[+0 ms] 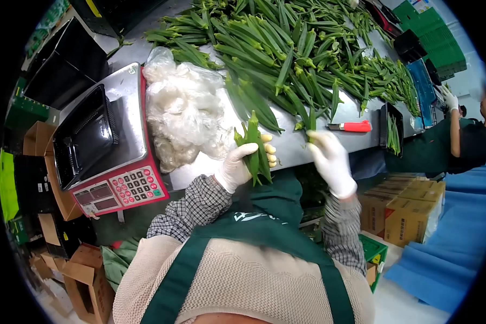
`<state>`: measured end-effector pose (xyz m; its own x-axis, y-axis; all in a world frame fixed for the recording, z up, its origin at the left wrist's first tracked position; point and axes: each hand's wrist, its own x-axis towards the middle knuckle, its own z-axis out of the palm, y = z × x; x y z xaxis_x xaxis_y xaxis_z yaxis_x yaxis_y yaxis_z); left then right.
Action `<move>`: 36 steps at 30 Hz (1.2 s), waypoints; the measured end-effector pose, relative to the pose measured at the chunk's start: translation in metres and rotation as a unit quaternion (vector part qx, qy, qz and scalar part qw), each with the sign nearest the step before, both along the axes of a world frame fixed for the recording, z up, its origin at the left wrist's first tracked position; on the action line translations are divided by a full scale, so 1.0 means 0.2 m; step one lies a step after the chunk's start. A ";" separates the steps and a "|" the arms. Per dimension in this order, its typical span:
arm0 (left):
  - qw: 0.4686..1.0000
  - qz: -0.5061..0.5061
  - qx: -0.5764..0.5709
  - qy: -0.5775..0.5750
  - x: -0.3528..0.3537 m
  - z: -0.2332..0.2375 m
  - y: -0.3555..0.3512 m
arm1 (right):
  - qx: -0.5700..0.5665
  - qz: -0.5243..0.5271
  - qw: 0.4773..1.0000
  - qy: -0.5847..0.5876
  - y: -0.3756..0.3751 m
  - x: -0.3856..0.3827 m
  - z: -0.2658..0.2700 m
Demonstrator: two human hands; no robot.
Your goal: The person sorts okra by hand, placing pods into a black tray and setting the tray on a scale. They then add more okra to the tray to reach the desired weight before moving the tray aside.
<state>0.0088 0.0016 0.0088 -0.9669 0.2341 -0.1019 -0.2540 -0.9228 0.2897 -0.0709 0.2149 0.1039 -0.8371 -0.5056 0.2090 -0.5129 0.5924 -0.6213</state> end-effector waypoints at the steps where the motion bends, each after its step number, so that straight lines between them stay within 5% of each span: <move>1: 1.000 0.003 0.009 0.010 0.00 -0.01 0.00 | -0.026 0.029 0.997 0.060 -0.13 -0.07 -0.12; 4: 1.000 0.013 0.008 0.022 0.01 -0.03 -0.01 | 0.095 0.013 0.986 0.135 -0.44 -0.20 -0.31; 6: 0.999 0.016 0.012 0.031 0.00 -0.03 0.00 | 0.193 -0.012 0.978 0.077 -0.53 -0.23 -0.30; 11: 0.999 0.004 0.021 0.034 -0.01 -0.03 0.00 | 0.045 -0.011 0.997 0.056 -0.38 -0.22 -0.27; 14: 1.000 0.006 -0.001 0.017 0.00 -0.02 0.00 | -0.074 -0.049 0.995 -0.051 -0.17 -0.13 -0.24; 16: 0.999 0.026 -0.029 0.006 0.00 0.03 0.01 | -0.046 -0.108 0.984 -0.134 -0.05 -0.08 -0.21; 22: 1.000 -0.001 0.005 0.019 -0.01 -0.02 0.01 | 0.186 -0.067 0.978 0.073 -0.14 0.02 -0.26; 27: 1.000 0.000 0.006 0.013 -0.01 -0.03 0.01 | 0.055 -0.048 0.995 0.061 0.01 0.03 -0.15; 30: 1.000 -0.003 0.004 0.016 0.00 -0.03 0.01 | 0.003 -0.095 0.992 -0.085 0.39 0.12 0.01; 32: 1.000 -0.010 0.003 0.014 -0.01 -0.02 0.01 | 0.275 -0.154 0.947 -0.060 0.64 0.16 0.08; 34: 1.000 -0.008 0.005 0.004 -0.01 -0.01 0.02 | 0.184 -0.161 0.969 0.030 0.58 0.14 0.11; 36: 1.000 -0.005 0.007 0.007 -0.02 -0.01 0.01 | 0.034 -0.118 0.992 -0.018 0.37 0.07 0.10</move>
